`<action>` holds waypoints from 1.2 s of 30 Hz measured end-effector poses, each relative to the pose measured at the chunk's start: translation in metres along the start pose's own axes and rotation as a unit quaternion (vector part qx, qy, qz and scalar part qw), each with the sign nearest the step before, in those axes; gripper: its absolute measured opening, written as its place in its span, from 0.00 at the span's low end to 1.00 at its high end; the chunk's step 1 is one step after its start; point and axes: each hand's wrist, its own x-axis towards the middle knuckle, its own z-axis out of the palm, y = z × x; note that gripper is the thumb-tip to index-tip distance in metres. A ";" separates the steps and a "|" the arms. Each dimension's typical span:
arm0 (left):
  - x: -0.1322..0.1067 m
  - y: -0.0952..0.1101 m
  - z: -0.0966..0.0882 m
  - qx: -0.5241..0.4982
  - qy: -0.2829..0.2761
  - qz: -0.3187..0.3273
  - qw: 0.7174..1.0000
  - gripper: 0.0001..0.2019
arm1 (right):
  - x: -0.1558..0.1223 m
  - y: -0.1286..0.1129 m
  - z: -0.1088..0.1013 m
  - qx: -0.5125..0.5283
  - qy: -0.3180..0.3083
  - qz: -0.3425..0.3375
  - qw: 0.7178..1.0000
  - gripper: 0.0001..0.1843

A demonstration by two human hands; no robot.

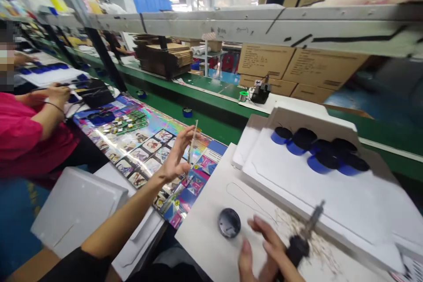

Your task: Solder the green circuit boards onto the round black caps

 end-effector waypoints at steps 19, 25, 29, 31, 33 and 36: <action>0.019 0.028 0.085 0.114 0.127 -0.004 0.985 0.28 | 0.072 -0.017 0.052 0.081 0.216 -0.052 0.972 0.13; 0.029 0.011 0.107 -0.166 -0.031 -0.170 0.971 0.38 | 0.076 -0.023 0.060 0.091 0.182 -0.023 0.979 0.13; 0.015 0.015 0.118 -0.156 0.009 -0.185 0.970 0.35 | 0.081 -0.020 0.061 0.023 0.196 -0.049 0.979 0.12; 0.007 0.015 0.120 -0.178 0.023 -0.201 0.963 0.37 | 0.083 -0.018 0.060 -0.013 0.191 -0.068 0.979 0.11; 0.003 0.014 0.118 -0.232 0.025 -0.233 0.944 0.39 | 0.083 -0.020 0.060 -0.026 0.171 -0.087 0.981 0.10; 0.005 0.011 0.114 -0.326 -0.002 -0.271 0.906 0.41 | 0.080 -0.026 0.062 -0.011 0.137 -0.114 0.984 0.09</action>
